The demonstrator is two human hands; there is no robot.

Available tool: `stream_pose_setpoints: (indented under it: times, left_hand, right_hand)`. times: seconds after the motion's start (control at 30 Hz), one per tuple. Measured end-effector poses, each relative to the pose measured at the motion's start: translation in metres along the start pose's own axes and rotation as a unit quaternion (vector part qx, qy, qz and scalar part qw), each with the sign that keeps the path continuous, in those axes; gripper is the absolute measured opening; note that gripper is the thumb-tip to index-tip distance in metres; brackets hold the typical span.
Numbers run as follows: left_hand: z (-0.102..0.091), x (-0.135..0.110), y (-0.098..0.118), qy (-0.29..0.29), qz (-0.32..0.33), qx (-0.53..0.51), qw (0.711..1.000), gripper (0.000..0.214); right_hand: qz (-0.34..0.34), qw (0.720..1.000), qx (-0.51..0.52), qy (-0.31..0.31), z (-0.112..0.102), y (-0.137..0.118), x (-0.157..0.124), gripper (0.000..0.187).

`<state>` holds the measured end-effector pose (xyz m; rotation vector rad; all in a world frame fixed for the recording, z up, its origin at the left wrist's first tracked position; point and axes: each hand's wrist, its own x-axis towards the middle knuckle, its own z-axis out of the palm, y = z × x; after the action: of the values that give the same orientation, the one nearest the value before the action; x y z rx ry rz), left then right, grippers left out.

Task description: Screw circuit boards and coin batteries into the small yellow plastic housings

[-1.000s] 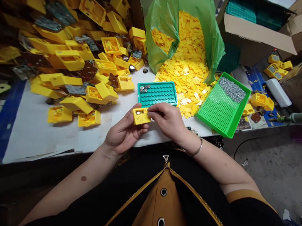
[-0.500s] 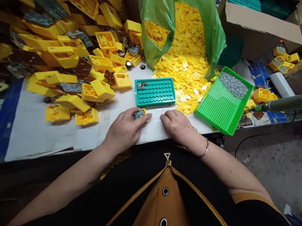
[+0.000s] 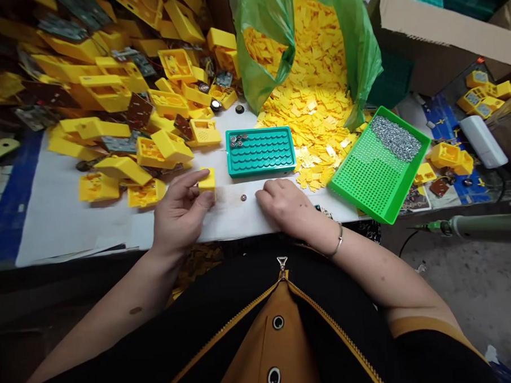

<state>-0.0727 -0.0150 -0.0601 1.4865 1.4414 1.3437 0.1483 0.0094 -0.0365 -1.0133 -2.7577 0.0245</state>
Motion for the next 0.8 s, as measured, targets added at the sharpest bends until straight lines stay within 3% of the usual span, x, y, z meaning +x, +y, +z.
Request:
stream_pose_setpoints:
  times: [0.1,0.2,0.27,0.33,0.37,0.43,0.5,0.53,0.57,0.7,0.8]
  left_hand:
    - [0.001,0.000,0.000,0.015,-0.070,-0.120,0.990,0.036]
    - [0.001,0.000,0.008,-0.001,-0.156,-0.251,0.955,0.039]
    - [0.000,0.000,0.016,-0.026,-0.214,-0.322,0.922,0.041]
    - [0.002,0.000,0.024,-0.054,-0.259,-0.372,0.890,0.041]
    - [0.004,0.000,0.027,-0.068,-0.276,-0.390,0.876,0.041]
    - [0.011,-0.001,0.030,-0.094,-0.294,-0.413,0.857,0.039]
    - [0.021,-0.003,0.030,-0.116,-0.295,-0.421,0.850,0.037]
    - [0.026,-0.005,0.029,-0.121,-0.288,-0.418,0.853,0.035]
    - [0.031,-0.006,0.028,-0.122,-0.278,-0.410,0.860,0.034]
    - [0.041,-0.006,0.026,-0.116,-0.265,-0.389,0.875,0.034]
    - [0.040,-0.004,0.029,-0.127,-0.303,-0.419,0.847,0.036]
  right_hand:
    - [-0.041,0.997,-0.003,-0.060,-0.005,-0.015,0.018,0.027]
    - [-0.032,0.994,-0.004,-0.102,-0.003,-0.021,0.032,0.027]
    - [-0.002,0.995,0.047,-0.093,0.001,-0.017,0.035,0.026]
    - [0.065,0.983,0.163,-0.045,0.004,-0.010,0.032,0.022]
    - [0.109,0.965,0.239,-0.010,0.003,-0.007,0.030,0.019]
    - [0.190,0.897,0.396,0.054,-0.002,-0.004,0.024,0.016]
    - [0.241,0.822,0.510,0.073,-0.009,-0.005,0.021,0.018]
    - [0.260,0.800,0.536,0.069,-0.013,-0.007,0.020,0.019]
    - [0.278,0.794,0.537,0.068,-0.015,-0.009,0.020,0.018]
    - [0.325,0.813,0.470,0.111,-0.016,-0.013,0.018,0.008]
    - [0.343,0.752,0.550,0.124,-0.012,-0.011,0.013,0.007]
